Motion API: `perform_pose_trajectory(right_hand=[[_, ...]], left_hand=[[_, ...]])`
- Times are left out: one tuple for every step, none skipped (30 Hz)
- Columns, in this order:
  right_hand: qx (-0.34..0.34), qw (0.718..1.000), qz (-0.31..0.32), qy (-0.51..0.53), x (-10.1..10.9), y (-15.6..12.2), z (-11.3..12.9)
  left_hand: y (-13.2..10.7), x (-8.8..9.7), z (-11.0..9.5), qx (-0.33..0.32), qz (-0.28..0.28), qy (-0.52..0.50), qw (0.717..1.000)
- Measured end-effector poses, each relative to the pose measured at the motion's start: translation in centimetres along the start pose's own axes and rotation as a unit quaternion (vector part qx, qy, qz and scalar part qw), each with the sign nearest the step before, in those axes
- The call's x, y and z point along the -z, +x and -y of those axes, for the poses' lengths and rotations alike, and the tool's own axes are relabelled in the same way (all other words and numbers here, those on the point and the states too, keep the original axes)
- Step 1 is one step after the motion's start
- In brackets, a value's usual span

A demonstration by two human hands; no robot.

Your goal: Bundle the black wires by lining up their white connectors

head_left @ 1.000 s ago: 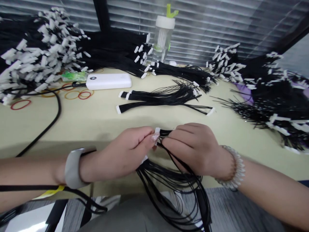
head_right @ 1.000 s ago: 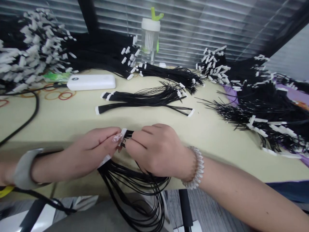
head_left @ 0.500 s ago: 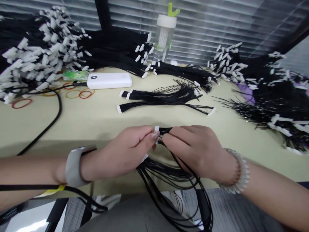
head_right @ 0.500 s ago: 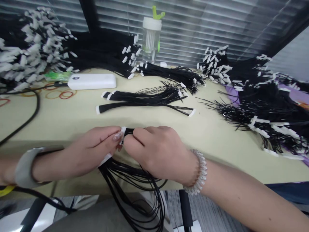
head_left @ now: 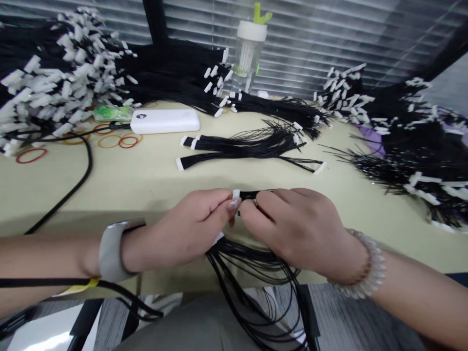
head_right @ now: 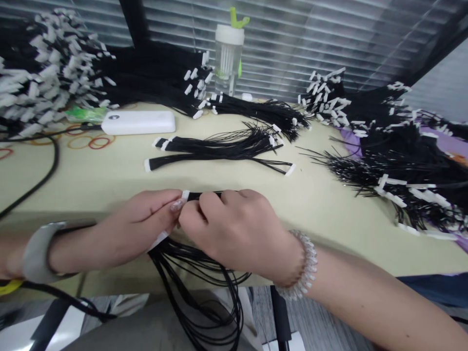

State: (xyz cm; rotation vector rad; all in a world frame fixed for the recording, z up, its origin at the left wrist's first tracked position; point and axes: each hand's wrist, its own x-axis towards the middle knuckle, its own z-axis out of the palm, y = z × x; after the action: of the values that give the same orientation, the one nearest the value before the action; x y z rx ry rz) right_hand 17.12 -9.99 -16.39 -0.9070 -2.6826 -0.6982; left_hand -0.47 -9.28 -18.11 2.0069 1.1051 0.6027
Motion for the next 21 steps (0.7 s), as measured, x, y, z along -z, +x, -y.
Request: perform_pose_trajectory(right_hand=[[-0.001, 1.0, 0.002, -0.006, 0.08, 0.01, 0.06], [-0.002, 1.0, 0.003, -0.012, 0.16, 0.04, 0.11], [-0.003, 1.0, 0.003, -0.017, 0.24, 0.07, 0.15], [-0.003, 1.0, 0.002, -0.021, 0.33, 0.11, 0.18], [-0.002, 1.0, -0.003, -0.024, 0.42, 0.14, 0.18], [-0.002, 1.0, -0.009, -0.025, 0.51, 0.18, 0.16], [-0.001, 1.0, -0.016, -0.024, 0.6, 0.2, 0.12], [0.001, 0.999, -0.024, -0.022, 0.68, 0.21, 0.04], [0.003, 0.999, -0.032, -0.018, 0.76, 0.21, -0.05], [0.007, 0.999, -0.038, -0.013, 0.82, 0.2, -0.15], [0.01, 0.999, -0.045, -0.006, 0.86, 0.17, -0.24], [0.013, 0.999, -0.05, 0.0, 0.86, 0.14, -0.32], [0.016, 0.998, -0.056, 0.005, 0.84, 0.11, -0.37], [0.019, 0.998, -0.063, 0.008, 0.8, 0.09, -0.4], [0.022, 0.997, -0.07, 0.009, 0.74, 0.08, -0.4], [0.025, 0.997, -0.078, 0.007, 0.68, 0.07, -0.38], [0.03, 0.996, -0.086, 0.002, 0.64, 0.07, -0.35], [0.035, 0.995, -0.091, -0.003, 0.6, 0.08, -0.31], [0.04, 0.995, -0.095, -0.009, 0.59, 0.09, -0.28], [0.043, 0.994, -0.094, -0.014, 0.6, 0.09, -0.24], [0.045, 0.995, -0.092, -0.018, 0.61, 0.09, -0.21]], left_hand=[[-0.02, 0.03, 0.01, 0.003, 0.004, -0.002, 1.0], [-0.05, 0.06, 0.01, 0.004, 0.008, -0.005, 1.0], [-0.08, 0.09, 0.0, 0.005, 0.011, -0.009, 1.0], [-0.11, 0.12, -0.01, 0.003, 0.013, -0.012, 1.0], [-0.14, 0.15, -0.02, 0.001, 0.013, -0.015, 1.0], [-0.17, 0.16, -0.03, -0.002, 0.014, -0.018, 1.0], [-0.19, 0.17, -0.05, -0.005, 0.013, -0.019, 1.0], [-0.21, 0.17, -0.06, -0.008, 0.013, -0.02, 1.0], [-0.21, 0.16, -0.07, -0.009, 0.011, -0.02, 1.0], [-0.2, 0.15, -0.08, -0.01, 0.01, -0.02, 1.0], [-0.18, 0.14, -0.1, -0.009, 0.008, -0.021, 1.0], [-0.15, 0.13, -0.11, -0.008, 0.008, -0.023, 1.0], [-0.12, 0.13, -0.11, -0.007, 0.007, -0.026, 1.0], [-0.09, 0.14, -0.12, -0.006, 0.007, -0.028, 1.0], [-0.07, 0.16, -0.11, -0.005, 0.009, -0.031, 0.999], [-0.07, 0.18, -0.1, -0.004, 0.01, -0.035, 0.999], [-0.08, 0.2, -0.09, -0.001, 0.012, -0.04, 0.999], [-0.1, 0.22, -0.08, 0.001, 0.015, -0.045, 0.999], [-0.15, 0.25, -0.07, 0.002, 0.019, -0.051, 0.999], [-0.19, 0.27, -0.07, 0.002, 0.021, -0.055, 0.998], [-0.24, 0.29, -0.08, 0.002, 0.02, -0.06, 0.998]])
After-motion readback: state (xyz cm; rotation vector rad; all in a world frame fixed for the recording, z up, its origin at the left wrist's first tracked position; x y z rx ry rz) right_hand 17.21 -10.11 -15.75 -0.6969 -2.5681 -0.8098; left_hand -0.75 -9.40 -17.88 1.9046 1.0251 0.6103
